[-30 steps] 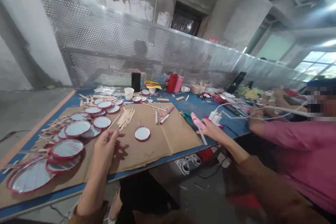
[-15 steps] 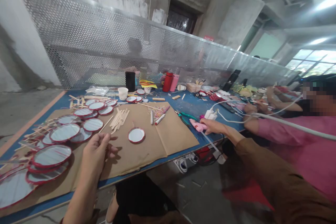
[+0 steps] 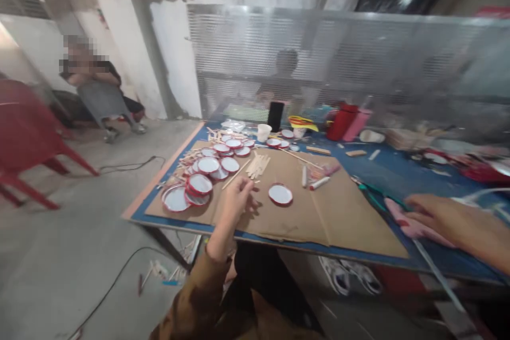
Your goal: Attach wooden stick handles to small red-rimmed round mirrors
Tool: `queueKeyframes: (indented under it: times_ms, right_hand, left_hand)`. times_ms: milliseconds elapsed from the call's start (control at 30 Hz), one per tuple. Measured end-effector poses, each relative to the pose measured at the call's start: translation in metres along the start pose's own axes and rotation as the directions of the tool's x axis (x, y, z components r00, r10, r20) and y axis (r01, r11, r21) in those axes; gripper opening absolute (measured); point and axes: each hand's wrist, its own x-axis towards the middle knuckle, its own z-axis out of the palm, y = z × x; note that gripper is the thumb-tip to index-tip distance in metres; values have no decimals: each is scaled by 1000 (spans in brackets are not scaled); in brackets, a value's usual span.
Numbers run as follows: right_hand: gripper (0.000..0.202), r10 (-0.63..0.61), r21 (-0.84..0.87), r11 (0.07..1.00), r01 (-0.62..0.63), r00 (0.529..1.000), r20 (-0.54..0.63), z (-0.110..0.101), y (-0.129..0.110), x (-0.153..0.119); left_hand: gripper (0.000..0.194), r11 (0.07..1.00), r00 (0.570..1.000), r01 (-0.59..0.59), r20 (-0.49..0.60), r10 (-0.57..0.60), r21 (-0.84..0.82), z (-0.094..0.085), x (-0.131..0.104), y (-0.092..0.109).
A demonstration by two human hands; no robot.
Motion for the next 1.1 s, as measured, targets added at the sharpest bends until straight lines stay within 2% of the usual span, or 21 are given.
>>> queueKeyframes:
  times_ms: [33,67,133,167,233,267,333,400,467,667,800,1100]
  right_hand:
    - [38,-46,54,998,38,987,155,12,-22,-5]
    - [38,-54,105,994,32,977,207,26,-48,-12]
    - [37,5,274,960,-63,978,208,60,-110,-31]
    - [35,7,386,917,-104,970,245,80,-141,-39]
    - [35,-3,591,783,-195,949,317,117,-194,-47]
    - [36,9,684,685,-251,941,337,133,-213,-48]
    - [37,51,806,477,-351,926,373,157,-239,-44]
    - [39,66,857,360,-369,926,371,170,-249,-38]
    - [38,73,866,330,-375,925,372,175,-250,-33]
    - [31,69,852,339,-399,914,401,177,-244,-30]
    - [30,54,837,386,-389,915,400,178,-244,-31]
    - [31,77,859,392,-329,942,325,177,-243,-31]
  left_hand:
    - [29,1000,1000,-8,-3,8,1,0,1,0]
    - [29,1000,1000,-16,16,16,3,0,1,0]
    - [29,999,999,-33,33,33,-8,0,1,-1]
    - [29,999,998,-39,42,39,-15,0,1,-2]
    - [30,999,997,-44,57,45,-22,-1,1,-4]
    - [30,999,996,-46,71,47,-24,-1,1,-5]
    - [29,998,994,-51,96,54,-31,-1,2,-6]
    - [28,998,993,-54,106,59,-43,-1,4,-8]
    - [28,997,992,-54,108,58,-47,-1,4,-9]
    - [26,997,992,-59,113,63,-39,-1,6,-13]
    - [25,997,989,-62,133,66,-35,-1,7,-14]
    - [31,995,988,-51,141,63,-88,-1,7,-15]
